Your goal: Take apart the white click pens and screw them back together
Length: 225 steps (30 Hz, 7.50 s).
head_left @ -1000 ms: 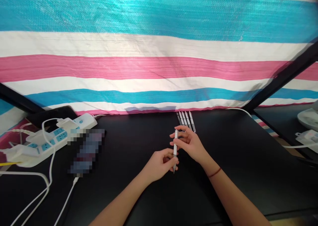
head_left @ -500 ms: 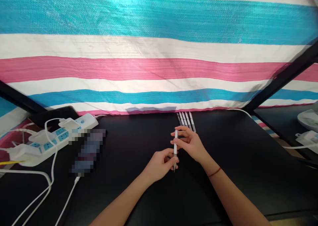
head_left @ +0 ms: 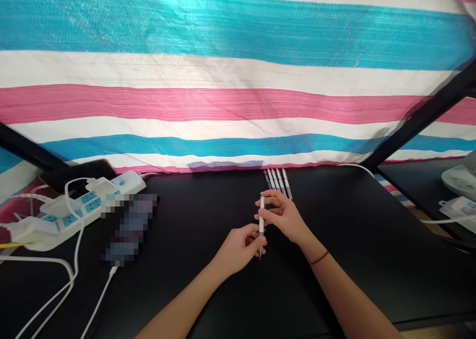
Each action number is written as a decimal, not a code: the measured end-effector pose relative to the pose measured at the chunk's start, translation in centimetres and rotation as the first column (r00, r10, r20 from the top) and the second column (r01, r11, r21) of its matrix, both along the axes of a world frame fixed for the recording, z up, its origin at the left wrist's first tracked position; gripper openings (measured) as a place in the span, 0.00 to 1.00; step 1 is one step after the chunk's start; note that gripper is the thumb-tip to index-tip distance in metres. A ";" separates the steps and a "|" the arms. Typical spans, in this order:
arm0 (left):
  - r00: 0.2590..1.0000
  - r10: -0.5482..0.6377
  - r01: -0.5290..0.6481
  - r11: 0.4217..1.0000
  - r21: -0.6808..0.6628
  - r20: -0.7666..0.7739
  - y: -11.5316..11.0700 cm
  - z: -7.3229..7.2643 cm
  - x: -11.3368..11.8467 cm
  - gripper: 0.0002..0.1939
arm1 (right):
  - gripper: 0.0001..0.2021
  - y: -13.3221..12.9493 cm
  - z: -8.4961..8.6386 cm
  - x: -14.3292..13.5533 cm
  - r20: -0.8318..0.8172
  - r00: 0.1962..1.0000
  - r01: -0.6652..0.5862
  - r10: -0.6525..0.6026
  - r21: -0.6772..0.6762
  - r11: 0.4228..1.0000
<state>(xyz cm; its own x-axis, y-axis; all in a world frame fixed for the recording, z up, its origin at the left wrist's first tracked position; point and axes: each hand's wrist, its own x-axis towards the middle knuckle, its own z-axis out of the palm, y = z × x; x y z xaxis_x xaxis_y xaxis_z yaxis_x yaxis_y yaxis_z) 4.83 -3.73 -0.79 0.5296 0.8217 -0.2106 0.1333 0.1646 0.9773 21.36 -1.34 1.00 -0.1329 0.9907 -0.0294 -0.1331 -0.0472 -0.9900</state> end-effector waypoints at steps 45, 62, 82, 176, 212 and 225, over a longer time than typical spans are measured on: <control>0.999 -0.025 0.028 0.997 0.076 -0.038 0.1 -0.2 0.0 0.13 | 0.21 -0.3 0.2 0.0 0.056 0.997 0.039 -0.045 0.094 0.995; 1.000 0.008 -0.006 0.998 0.064 -0.021 0.0 -0.4 0.1 0.12 | 0.25 -0.1 0.1 0.2 0.034 0.999 -0.018 0.016 0.078 0.997; 0.902 0.406 -0.409 0.912 -0.008 0.150 1.3 -0.8 -0.6 0.22 | 0.13 2.0 -1.9 5.0 0.645 0.630 0.304 -0.433 0.309 0.901; 0.661 0.687 -0.136 0.505 0.852 -0.302 6.4 -2.9 -3.6 0.17 | 0.12 2.7 0.2 -4.1 0.814 0.579 -0.079 -0.040 0.104 0.991; 0.603 0.453 0.213 0.702 0.680 -0.656 5.7 -2.5 -3.3 0.27 | 0.10 0.4 -1.5 -3.8 0.947 0.291 -0.165 -0.132 0.186 0.969; 0.638 0.465 0.211 0.660 0.721 -0.613 4.2 -1.6 -2.6 0.20 | 0.12 1.1 -2.0 -2.1 0.859 0.495 -0.057 -0.133 0.185 0.981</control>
<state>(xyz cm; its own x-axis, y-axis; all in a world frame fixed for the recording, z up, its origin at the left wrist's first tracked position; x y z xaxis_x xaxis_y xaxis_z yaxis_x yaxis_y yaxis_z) 2.25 0.42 -2.38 0.3559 0.9130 0.1995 0.8432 -0.4057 0.3527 19.30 -0.25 -0.97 -0.0969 0.9938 0.0550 0.7951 0.1105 -0.5963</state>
